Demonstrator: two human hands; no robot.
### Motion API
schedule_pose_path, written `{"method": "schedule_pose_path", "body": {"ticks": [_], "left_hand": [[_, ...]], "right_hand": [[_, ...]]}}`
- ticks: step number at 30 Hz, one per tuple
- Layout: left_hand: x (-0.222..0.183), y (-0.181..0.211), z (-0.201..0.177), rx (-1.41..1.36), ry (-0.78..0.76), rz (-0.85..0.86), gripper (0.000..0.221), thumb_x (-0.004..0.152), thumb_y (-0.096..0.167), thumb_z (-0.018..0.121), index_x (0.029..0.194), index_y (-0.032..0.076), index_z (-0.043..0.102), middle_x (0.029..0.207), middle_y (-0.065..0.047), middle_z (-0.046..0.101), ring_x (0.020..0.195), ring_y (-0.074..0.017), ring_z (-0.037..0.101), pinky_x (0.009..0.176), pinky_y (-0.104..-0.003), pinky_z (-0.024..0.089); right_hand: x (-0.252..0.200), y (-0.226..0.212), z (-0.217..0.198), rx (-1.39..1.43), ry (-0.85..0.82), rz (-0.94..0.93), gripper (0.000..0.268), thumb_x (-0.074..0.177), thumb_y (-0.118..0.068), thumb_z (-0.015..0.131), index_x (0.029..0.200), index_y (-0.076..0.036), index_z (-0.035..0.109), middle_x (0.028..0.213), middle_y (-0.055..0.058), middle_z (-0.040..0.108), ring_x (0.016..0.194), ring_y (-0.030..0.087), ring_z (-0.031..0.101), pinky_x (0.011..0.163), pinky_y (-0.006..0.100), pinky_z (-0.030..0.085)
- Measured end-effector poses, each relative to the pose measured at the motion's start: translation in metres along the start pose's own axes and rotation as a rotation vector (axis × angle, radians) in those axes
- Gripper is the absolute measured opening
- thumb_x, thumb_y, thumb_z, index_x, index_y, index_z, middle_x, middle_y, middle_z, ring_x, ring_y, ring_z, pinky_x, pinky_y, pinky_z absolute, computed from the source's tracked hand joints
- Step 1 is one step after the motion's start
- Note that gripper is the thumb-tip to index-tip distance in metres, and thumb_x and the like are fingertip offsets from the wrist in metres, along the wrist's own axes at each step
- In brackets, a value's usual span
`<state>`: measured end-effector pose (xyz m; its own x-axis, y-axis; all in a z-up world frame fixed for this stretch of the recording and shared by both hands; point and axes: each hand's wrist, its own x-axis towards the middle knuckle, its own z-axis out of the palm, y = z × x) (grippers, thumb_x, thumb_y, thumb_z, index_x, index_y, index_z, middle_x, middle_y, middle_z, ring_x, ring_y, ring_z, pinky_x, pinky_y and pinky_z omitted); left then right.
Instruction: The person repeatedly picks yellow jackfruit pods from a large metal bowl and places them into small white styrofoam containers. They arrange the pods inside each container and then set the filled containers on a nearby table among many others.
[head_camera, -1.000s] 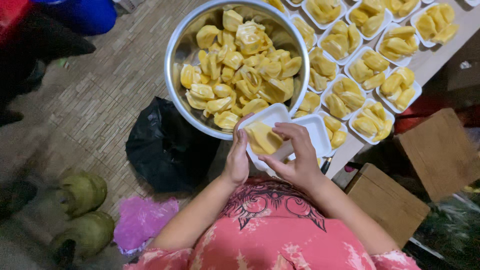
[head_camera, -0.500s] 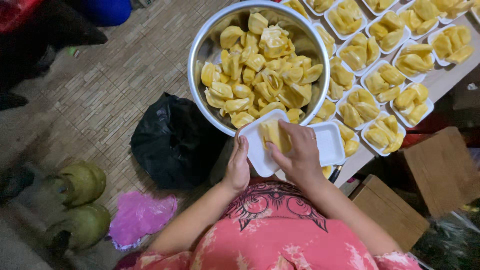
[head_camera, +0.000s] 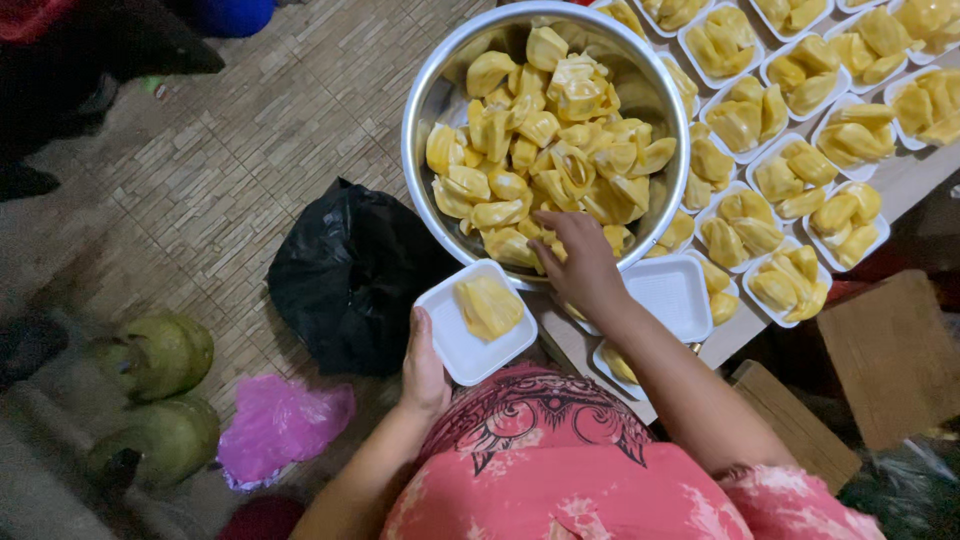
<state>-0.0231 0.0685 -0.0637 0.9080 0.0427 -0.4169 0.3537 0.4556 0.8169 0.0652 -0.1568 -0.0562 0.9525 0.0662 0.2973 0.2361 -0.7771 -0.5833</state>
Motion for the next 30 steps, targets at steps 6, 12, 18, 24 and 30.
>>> {"method": "schedule_pose_path", "body": {"ticks": [6,12,18,24,30], "left_hand": [[0.002,0.014,-0.013,0.019,0.081,-0.024,0.057,0.109,0.046,0.029,0.148,0.008,0.046,0.143,-0.014,0.051,0.128,-0.0246,0.049,0.119,-0.048,0.032],[0.013,0.015,-0.025,-0.055,0.093,-0.019,0.058,0.109,0.048,0.026,0.146,0.011,0.049,0.139,-0.014,0.058,0.127,-0.0226,0.054,0.116,-0.047,0.039],[0.014,0.031,-0.01,0.033,0.14,0.066,0.054,0.11,0.043,0.031,0.151,0.009,0.042,0.145,-0.017,0.048,0.135,-0.0272,0.041,0.12,-0.052,0.027],[0.021,0.041,0.029,0.13,0.168,0.122,0.052,0.11,0.043,0.028,0.152,0.014,0.036,0.146,-0.018,0.045,0.141,-0.0298,0.037,0.124,-0.05,0.02],[0.033,0.021,0.024,-0.06,0.179,0.128,0.047,0.11,0.044,0.027,0.15,0.021,0.034,0.135,-0.017,0.053,0.126,-0.0263,0.05,0.113,-0.048,0.04]], "right_hand": [[0.064,0.023,0.064,-0.432,-0.319,-0.54,0.029,0.093,-0.026,0.065,0.121,-0.026,0.063,0.104,0.0,0.068,0.099,0.022,0.062,0.085,0.034,0.051],[0.073,0.053,0.095,-0.654,-0.49,-0.713,0.025,0.094,-0.029,0.058,0.118,-0.031,0.061,0.106,0.002,0.059,0.097,0.026,0.061,0.081,0.036,0.051],[0.073,0.017,0.025,0.074,-0.373,0.049,0.054,0.073,-0.024,0.083,0.111,-0.02,0.044,0.108,0.008,0.046,0.084,0.041,0.065,0.071,0.053,0.053],[0.006,-0.091,0.007,0.364,0.069,0.157,0.041,0.07,-0.035,0.099,0.094,-0.02,0.069,0.079,0.0,0.055,0.067,0.017,0.055,0.065,0.028,0.049],[-0.012,-0.098,0.04,0.061,0.169,-0.315,0.029,0.084,-0.034,0.086,0.09,-0.015,0.065,0.093,0.003,0.067,0.083,0.025,0.062,0.08,0.034,0.048]]}}
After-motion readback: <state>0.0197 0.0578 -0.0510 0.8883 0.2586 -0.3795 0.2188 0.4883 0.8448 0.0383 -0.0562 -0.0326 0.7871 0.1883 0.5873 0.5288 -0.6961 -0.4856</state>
